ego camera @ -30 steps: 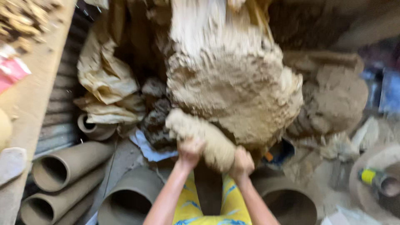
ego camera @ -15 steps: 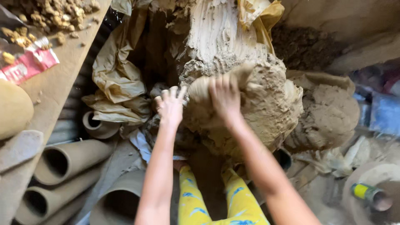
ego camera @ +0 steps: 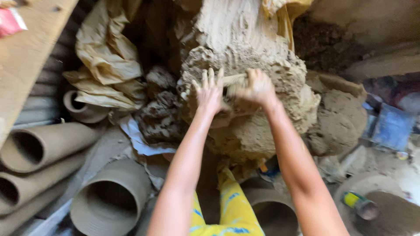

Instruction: The person kneads a large mass of clay by hand, repeatedly pulling and pushing into it to mix and prepare the material.

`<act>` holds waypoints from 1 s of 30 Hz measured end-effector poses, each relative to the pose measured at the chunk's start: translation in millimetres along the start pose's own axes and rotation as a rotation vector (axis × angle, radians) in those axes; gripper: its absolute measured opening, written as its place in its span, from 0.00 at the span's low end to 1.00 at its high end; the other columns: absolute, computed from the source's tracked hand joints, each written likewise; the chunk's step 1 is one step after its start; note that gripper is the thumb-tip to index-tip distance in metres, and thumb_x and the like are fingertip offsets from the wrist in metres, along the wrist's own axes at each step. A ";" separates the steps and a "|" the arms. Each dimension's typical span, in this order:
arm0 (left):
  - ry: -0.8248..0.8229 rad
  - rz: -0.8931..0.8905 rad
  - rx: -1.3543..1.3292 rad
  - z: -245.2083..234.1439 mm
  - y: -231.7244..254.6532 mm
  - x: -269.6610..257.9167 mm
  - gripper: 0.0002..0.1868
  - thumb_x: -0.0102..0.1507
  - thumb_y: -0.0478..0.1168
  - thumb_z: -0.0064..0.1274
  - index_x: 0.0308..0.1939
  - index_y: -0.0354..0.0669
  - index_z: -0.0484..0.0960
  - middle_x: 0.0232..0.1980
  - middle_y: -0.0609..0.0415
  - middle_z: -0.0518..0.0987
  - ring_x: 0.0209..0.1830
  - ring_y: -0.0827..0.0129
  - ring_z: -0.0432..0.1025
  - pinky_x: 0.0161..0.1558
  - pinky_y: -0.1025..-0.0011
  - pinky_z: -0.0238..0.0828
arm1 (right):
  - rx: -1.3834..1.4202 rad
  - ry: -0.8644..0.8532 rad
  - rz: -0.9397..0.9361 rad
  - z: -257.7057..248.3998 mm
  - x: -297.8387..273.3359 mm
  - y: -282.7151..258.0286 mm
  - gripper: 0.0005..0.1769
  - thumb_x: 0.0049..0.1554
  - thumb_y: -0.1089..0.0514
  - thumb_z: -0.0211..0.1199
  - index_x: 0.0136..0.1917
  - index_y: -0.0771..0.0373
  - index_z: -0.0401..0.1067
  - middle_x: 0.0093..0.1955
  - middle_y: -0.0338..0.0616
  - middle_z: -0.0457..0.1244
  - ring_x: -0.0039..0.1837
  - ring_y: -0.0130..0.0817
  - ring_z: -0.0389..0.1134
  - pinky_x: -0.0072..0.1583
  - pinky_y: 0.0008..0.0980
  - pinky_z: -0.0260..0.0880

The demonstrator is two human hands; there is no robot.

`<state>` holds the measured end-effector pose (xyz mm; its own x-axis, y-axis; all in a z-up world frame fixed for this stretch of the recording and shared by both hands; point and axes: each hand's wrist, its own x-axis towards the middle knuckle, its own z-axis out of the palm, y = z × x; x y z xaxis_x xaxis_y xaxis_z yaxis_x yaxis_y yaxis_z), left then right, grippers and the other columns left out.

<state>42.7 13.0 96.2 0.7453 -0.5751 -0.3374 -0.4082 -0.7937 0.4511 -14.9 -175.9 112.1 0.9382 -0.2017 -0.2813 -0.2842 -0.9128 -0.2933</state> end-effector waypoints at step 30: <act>0.351 0.095 0.002 61.1 -49.7 46.1 0.47 0.48 0.27 0.57 0.73 0.47 0.67 0.70 0.41 0.68 0.70 0.45 0.62 0.69 0.45 0.57 | -0.012 0.689 -0.351 88.1 41.2 69.3 0.31 0.60 0.38 0.67 0.63 0.64 0.67 0.50 0.48 0.64 0.52 0.40 0.65 0.54 0.44 0.66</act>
<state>65.1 13.9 7.8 0.8397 -0.5430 0.0105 -0.4848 -0.7408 0.4649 -13.3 -216.1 -0.3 0.8852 -0.0720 0.4597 0.0509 -0.9670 -0.2495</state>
